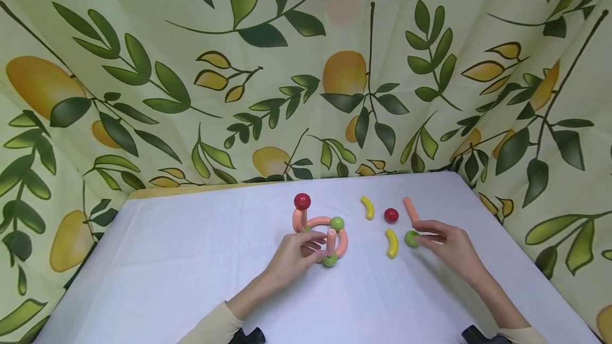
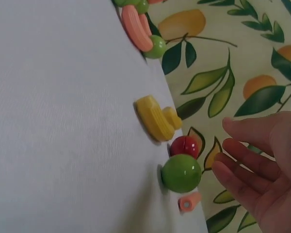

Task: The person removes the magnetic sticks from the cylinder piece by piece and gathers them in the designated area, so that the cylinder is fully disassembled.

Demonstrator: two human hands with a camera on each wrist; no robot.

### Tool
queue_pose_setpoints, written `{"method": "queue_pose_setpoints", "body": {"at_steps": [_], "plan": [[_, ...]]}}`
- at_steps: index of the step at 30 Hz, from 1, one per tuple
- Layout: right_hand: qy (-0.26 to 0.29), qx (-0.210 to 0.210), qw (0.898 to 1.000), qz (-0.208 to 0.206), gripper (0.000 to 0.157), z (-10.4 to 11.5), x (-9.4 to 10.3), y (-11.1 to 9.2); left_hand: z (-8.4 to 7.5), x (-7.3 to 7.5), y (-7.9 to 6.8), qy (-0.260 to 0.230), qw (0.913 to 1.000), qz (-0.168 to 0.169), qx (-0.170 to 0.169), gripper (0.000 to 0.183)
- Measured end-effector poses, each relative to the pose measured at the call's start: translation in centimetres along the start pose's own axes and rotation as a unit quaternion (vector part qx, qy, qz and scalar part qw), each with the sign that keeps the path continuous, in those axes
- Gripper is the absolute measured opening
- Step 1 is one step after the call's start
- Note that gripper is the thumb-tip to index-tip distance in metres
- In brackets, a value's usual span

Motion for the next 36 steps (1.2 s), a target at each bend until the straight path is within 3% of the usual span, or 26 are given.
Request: {"method": "queue_pose_setpoints", "body": {"at_steps": [4, 7, 13, 17, 20, 26, 36], "plan": [[0.007, 0.003, 1.000, 0.004, 0.030, 1.0, -0.5, 0.0, -0.6, 0.3, -0.8, 0.069, 0.9972, 0.021, -0.019, 0.027], [0.008, 0.010, 1.000, 0.006, 0.028, 1.6, -1.1, 0.1, -1.0, 0.5, -1.4, 0.148, 0.9876, 0.039, -0.036, 0.029], [0.030, 0.035, 0.999, 0.024, 0.029, 3.3, -2.7, 0.4, -1.5, 0.3, -2.7, 0.304, 0.9447, 0.089, -0.084, 0.028], [0.052, 0.059, 0.996, 0.033, 0.028, 4.5, -3.7, 1.0, -1.6, 0.1, -3.4, 0.368, 0.9154, 0.128, -0.100, 0.038], [0.063, 0.062, 0.995, 0.044, 0.027, 5.2, -4.5, 1.5, -1.4, 0.1, -3.8, 0.391, 0.9012, 0.150, -0.112, 0.049], [0.075, 0.072, 0.993, 0.062, 0.028, 6.5, -6.0, 2.1, -0.9, 0.2, -4.2, 0.400, 0.8928, 0.170, -0.119, 0.059], [0.115, 0.128, 0.981, 0.092, 0.035, 8.9, -7.6, 2.7, -0.2, -0.1, -4.3, 0.387, 0.8949, 0.207, -0.080, 0.070]]}}
Point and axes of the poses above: each hand's wrist, its own y-axis towards the middle knuckle, its own x-axis out of the back of the hand, z = x × y, the point moved 4 cm from there along y, towards the middle knuckle, and after that the axes turned 4 degrees about -y, right-handed, at the moved point
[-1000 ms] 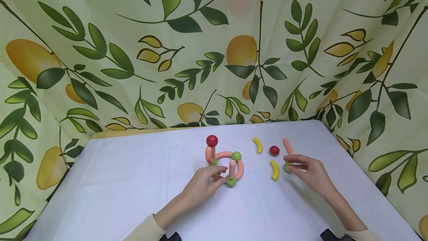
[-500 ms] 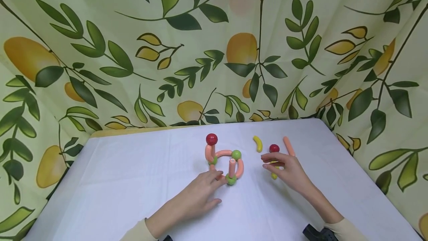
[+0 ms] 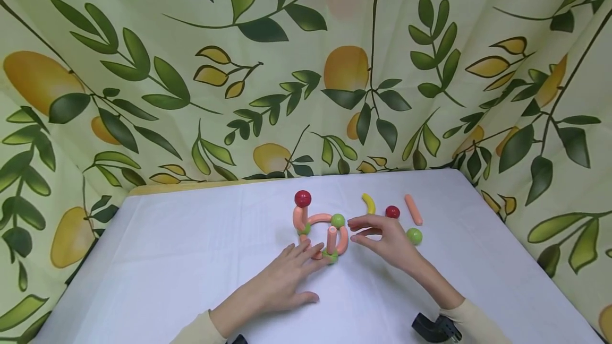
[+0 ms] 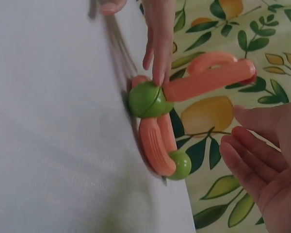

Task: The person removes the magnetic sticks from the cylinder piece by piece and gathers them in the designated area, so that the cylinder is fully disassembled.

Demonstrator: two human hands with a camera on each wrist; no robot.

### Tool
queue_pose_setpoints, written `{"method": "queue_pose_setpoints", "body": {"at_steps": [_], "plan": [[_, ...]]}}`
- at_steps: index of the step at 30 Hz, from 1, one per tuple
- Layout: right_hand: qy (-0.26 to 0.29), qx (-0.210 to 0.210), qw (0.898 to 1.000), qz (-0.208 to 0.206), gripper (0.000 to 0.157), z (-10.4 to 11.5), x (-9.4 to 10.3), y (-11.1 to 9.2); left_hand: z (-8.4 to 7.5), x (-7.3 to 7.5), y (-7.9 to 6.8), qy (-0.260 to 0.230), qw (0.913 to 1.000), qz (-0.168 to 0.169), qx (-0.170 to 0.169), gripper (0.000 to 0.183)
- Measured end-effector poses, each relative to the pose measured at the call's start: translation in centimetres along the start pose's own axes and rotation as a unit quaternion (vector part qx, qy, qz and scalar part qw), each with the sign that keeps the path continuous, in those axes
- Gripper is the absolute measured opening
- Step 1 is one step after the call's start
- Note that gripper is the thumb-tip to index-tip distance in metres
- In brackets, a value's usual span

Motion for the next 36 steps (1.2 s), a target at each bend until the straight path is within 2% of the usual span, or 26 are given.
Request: {"method": "queue_pose_setpoints", "body": {"at_steps": [8, 14, 23, 36], "plan": [[0.031, 0.001, 0.998, 0.046, 0.037, 1.3, -1.5, 0.6, -0.2, -0.4, 0.2, 0.007, 0.9994, 0.031, 0.011, 0.081], [0.028, -0.015, 0.998, 0.051, 0.036, 1.5, -2.1, 0.8, -0.3, -0.6, 0.4, 0.008, 0.9993, 0.032, 0.017, 0.083], [0.029, -0.016, 0.998, 0.049, 0.032, 2.0, -2.6, 1.1, -0.4, -0.7, 0.6, 0.002, 0.9988, 0.033, 0.037, 0.074], [0.020, -0.034, 0.998, 0.048, 0.031, 2.0, -3.1, 0.9, -0.6, -0.5, 0.7, 0.011, 0.9984, 0.034, 0.044, 0.079]]}}
Point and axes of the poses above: each hand's wrist, its own y-axis towards the middle knuckle, its own x-axis out of the back of the hand, z = x × y, the point moved 4 cm from there along y, towards the middle knuckle, and after that the axes turned 4 degrees about -y, right-handed, at the moved point
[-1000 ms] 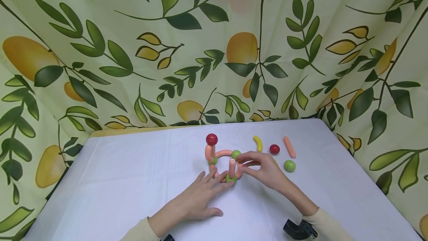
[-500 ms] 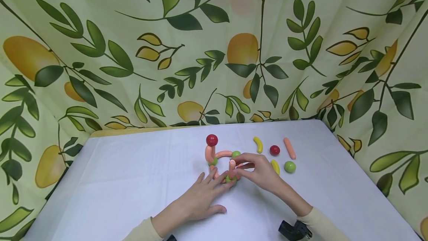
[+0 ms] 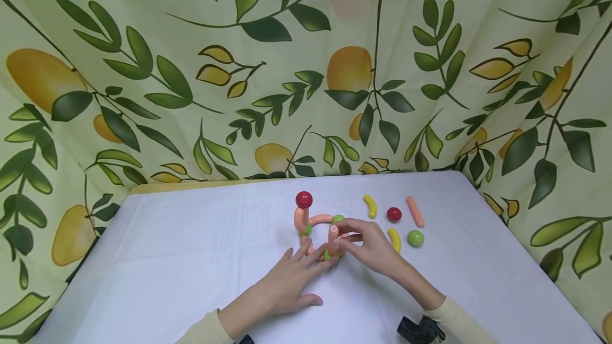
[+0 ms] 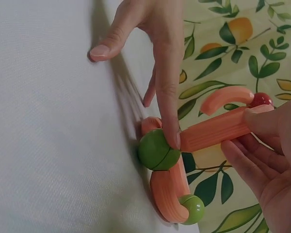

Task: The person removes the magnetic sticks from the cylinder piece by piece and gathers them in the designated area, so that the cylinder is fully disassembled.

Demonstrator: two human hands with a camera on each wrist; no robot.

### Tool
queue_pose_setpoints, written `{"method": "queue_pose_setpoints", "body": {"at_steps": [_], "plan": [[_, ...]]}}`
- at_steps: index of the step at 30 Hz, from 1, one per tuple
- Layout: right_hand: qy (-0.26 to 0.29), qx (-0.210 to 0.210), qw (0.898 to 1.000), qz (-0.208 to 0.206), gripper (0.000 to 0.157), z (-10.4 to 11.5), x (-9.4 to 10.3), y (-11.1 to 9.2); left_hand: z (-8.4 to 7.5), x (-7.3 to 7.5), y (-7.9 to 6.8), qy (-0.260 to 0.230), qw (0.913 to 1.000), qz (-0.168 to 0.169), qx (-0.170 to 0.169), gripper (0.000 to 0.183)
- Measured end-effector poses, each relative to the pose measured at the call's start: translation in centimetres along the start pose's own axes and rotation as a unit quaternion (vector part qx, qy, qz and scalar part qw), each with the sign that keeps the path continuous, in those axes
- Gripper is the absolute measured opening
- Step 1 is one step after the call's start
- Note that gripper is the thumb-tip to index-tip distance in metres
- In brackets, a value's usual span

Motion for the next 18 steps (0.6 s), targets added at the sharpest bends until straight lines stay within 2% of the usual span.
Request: {"method": "queue_pose_setpoints", "body": {"at_steps": [9, 18], "plan": [[-0.012, -0.013, 1.000, -0.009, 0.033, -0.6, 0.0, 0.0, -0.2, 0.2, 0.0, 0.008, 0.9999, 0.009, 0.003, 0.080], [0.010, -0.038, 0.999, -0.010, 0.036, -1.4, 0.4, 0.2, -0.1, 0.3, 0.3, 0.013, 0.9999, 0.003, 0.001, 0.080]]}}
Point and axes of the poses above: each hand's wrist, its own y-axis towards the middle knuckle, its own x-axis out of the back of the hand, z = x × y, the point moved 4 cm from there along y, towards the middle knuckle, and after that the axes turned 4 degrees about -y, right-handed, at the moved point
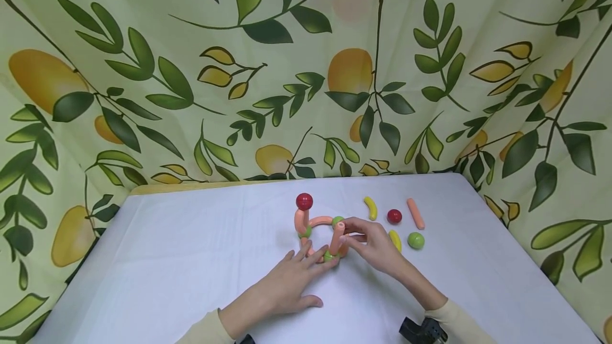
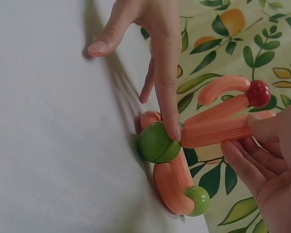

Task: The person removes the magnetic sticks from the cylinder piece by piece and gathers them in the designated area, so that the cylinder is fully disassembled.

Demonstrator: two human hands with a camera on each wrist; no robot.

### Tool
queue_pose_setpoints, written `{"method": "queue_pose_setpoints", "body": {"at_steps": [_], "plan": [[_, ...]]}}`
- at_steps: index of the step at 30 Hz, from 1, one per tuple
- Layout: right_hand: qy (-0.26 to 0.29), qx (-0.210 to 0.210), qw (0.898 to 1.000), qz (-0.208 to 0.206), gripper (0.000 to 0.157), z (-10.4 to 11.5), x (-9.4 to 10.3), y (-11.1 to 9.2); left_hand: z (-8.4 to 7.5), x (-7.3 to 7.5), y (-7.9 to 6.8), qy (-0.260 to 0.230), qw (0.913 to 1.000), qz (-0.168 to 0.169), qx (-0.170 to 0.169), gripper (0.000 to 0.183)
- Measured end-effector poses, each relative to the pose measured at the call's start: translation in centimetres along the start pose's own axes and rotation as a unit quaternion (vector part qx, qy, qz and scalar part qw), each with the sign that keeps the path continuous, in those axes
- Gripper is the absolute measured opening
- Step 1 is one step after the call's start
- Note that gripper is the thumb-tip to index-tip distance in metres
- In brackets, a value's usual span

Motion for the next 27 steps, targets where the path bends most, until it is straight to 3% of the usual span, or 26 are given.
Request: {"method": "queue_pose_setpoints", "body": {"at_steps": [7, 14, 18, 22, 27], "plan": [[0.028, -0.067, 0.997, -0.026, 0.036, -1.1, 0.1, 0.3, 0.1, 0.0, 0.2, -0.006, 1.0000, 0.006, 0.005, 0.077], [0.097, -0.154, 0.983, -0.037, 0.043, -2.4, 0.2, 0.3, 0.1, -0.1, 0.4, -0.014, 0.9998, 0.011, 0.005, 0.076], [0.141, -0.168, 0.975, -0.022, 0.047, -2.7, 0.5, 0.3, 0.1, 0.0, 0.3, -0.013, 0.9998, 0.014, 0.008, 0.076], [0.188, -0.158, 0.969, -0.032, 0.048, -2.7, 1.3, 0.5, 0.1, 0.0, 0.3, -0.014, 0.9997, 0.015, 0.011, 0.075], [0.187, -0.130, 0.973, -0.027, 0.049, -2.7, 2.0, 0.5, 0.1, 0.0, 0.2, -0.013, 0.9997, 0.013, 0.013, 0.075]]}}
Point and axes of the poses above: each hand's wrist, its own y-axis towards the middle knuckle, its own x-axis out of the back of the hand, z = x × y, the point moved 4 cm from there along y, towards the middle knuckle, and after that the axes turned 4 degrees about -y, right-handed, at the moved point
